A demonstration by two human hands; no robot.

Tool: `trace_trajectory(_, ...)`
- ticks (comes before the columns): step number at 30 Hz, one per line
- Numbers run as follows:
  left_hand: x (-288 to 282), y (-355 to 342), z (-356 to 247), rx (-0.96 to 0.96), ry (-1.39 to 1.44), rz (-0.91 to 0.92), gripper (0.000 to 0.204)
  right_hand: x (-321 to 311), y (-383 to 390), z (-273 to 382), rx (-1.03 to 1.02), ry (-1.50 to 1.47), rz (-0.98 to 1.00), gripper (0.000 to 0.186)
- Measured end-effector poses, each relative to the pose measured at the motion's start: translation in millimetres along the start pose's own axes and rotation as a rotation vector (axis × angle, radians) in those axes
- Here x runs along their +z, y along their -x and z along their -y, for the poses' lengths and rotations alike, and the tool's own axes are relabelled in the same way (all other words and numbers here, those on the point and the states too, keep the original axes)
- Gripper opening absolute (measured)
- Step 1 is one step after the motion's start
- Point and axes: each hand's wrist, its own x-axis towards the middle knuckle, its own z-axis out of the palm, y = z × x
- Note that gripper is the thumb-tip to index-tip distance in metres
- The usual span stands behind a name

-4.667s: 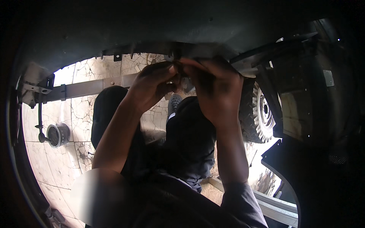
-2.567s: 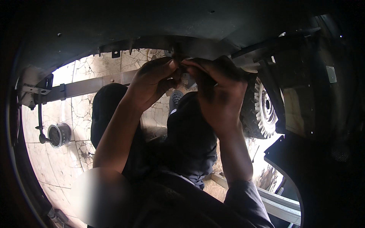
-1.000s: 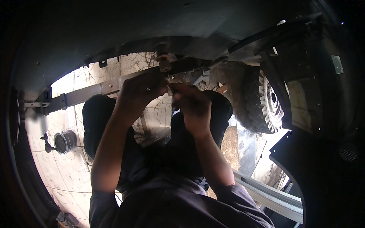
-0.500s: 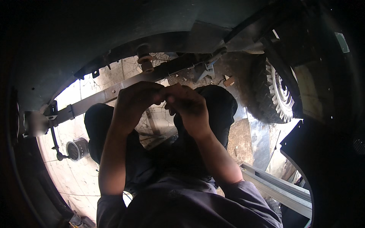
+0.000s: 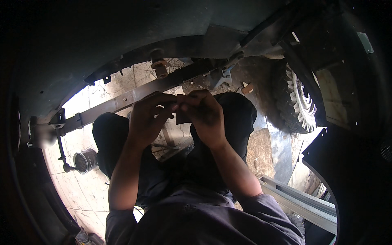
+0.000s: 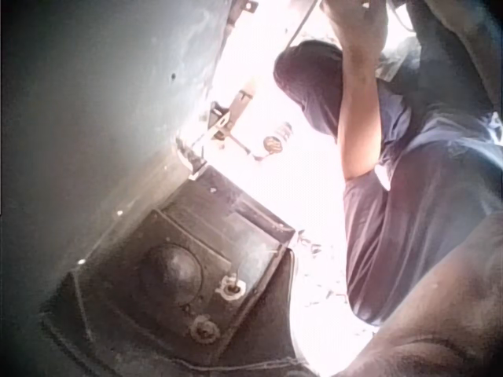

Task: The person sits under a vehicle and uses both hands to manipulate a small component on the undercarriage. They repeatedly adjust and tighten a fastener or clip near the frame, maintaining contact with the part throughout the clip.

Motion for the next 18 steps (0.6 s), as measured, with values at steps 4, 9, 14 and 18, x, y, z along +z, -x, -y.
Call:
trace_trajectory(4, -1, 3, -5, 0.111, -0.130, -0.036, 0.016, 3, 2, 9, -0.043, 0.227, 0.049, 0.021)
trace_trajectory(9, -4, 6, -6, 0.088, -0.070, -0.030, 0.016, -5, 4, 6, -0.016, 0.246, 0.075, 0.016)
trace_trajectory(14, -12, 8, -11, -0.230, 0.352, 0.076, 0.018, -2, 1, 12, -0.258, 0.445, 0.116, 0.017)
trace_trajectory(18, -15, 9, -7, -0.225, 0.357, 0.119, 0.021, 1, 1, 14, -0.423, 0.614, 0.138, 0.020)
